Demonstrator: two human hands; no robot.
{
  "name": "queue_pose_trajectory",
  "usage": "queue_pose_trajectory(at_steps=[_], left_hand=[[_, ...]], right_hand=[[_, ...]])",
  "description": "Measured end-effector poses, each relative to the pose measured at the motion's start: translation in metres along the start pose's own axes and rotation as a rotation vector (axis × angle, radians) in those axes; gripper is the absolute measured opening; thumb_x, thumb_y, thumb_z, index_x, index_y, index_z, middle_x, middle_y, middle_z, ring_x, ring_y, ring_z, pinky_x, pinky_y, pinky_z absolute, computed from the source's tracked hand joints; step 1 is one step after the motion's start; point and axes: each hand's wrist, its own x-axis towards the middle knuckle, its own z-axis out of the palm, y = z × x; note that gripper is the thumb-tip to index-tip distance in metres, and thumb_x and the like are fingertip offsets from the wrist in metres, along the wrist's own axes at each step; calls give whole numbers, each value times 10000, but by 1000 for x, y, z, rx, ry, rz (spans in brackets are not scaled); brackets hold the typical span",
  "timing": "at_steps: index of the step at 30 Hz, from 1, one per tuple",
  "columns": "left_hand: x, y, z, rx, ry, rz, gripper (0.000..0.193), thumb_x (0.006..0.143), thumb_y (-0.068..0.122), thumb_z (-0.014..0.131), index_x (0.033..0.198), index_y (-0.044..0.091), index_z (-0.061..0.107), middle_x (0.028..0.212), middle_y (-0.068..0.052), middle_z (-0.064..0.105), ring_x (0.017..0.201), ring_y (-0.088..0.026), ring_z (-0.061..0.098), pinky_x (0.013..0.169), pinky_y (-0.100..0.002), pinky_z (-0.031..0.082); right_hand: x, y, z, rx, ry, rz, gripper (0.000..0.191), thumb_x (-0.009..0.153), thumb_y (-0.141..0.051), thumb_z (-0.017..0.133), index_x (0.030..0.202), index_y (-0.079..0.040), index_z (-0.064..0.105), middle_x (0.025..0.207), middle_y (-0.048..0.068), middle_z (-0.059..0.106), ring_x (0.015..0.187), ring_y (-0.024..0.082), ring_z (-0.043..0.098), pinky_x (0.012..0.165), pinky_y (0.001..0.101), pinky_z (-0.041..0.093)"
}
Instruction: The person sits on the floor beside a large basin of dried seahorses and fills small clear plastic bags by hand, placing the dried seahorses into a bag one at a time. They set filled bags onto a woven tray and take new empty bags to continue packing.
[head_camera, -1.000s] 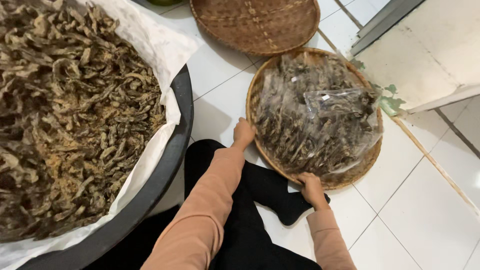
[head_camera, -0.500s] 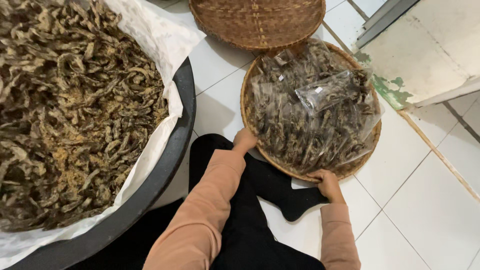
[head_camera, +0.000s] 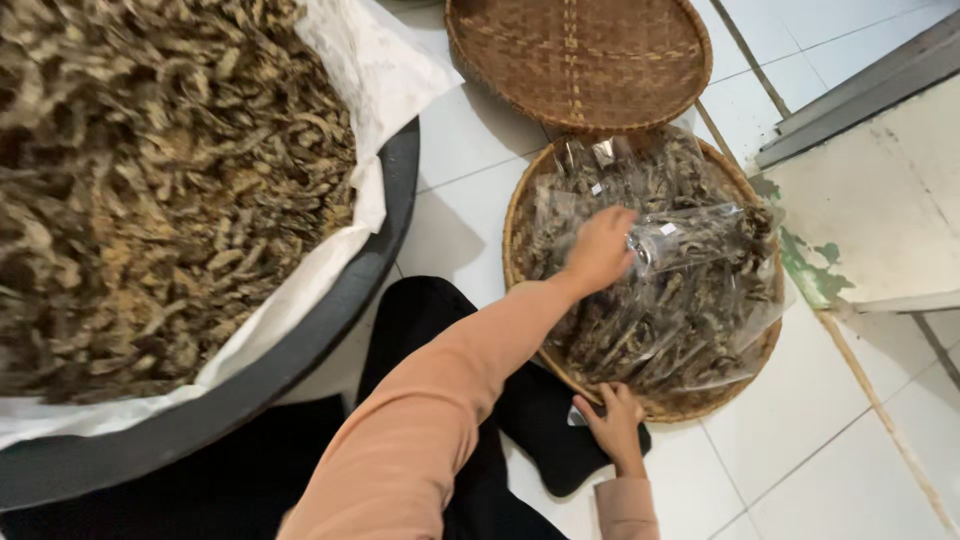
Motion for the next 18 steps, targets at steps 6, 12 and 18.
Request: queue_pose_trajectory(at_steps=[6, 12, 18], left_hand=[[27, 32, 92, -32, -123, -79, 642, 764, 161, 802, 1339, 61, 535, 1379, -165, 560, 1322, -377, 518, 1075, -532, 423], [-80, 87, -14, -288, -28, 169, 509, 939, 187, 709, 1406, 80, 536, 1462, -173, 528, 1381, -387, 522, 1140, -483, 461], [-268, 77, -249, -76, -104, 93, 430, 934, 162, 701, 1340, 86, 585, 1337, -128, 609, 1271, -341, 599, 1063, -463, 506]], right_hand=[[14, 31, 4, 146, 3, 57, 287, 925, -336, 672, 888, -60, 741, 934, 99, 691, 924, 284, 662, 844, 406, 434], [1, 11, 9, 167, 90, -39, 267, 982, -267, 635, 939, -33, 757, 919, 145, 705, 847, 332, 673, 765, 425, 503], [-31, -18, 20, 243, 134, 5, 336, 1091, -317, 634, 1005, -9, 738, 933, 170, 714, 879, 296, 665, 826, 400, 518]])
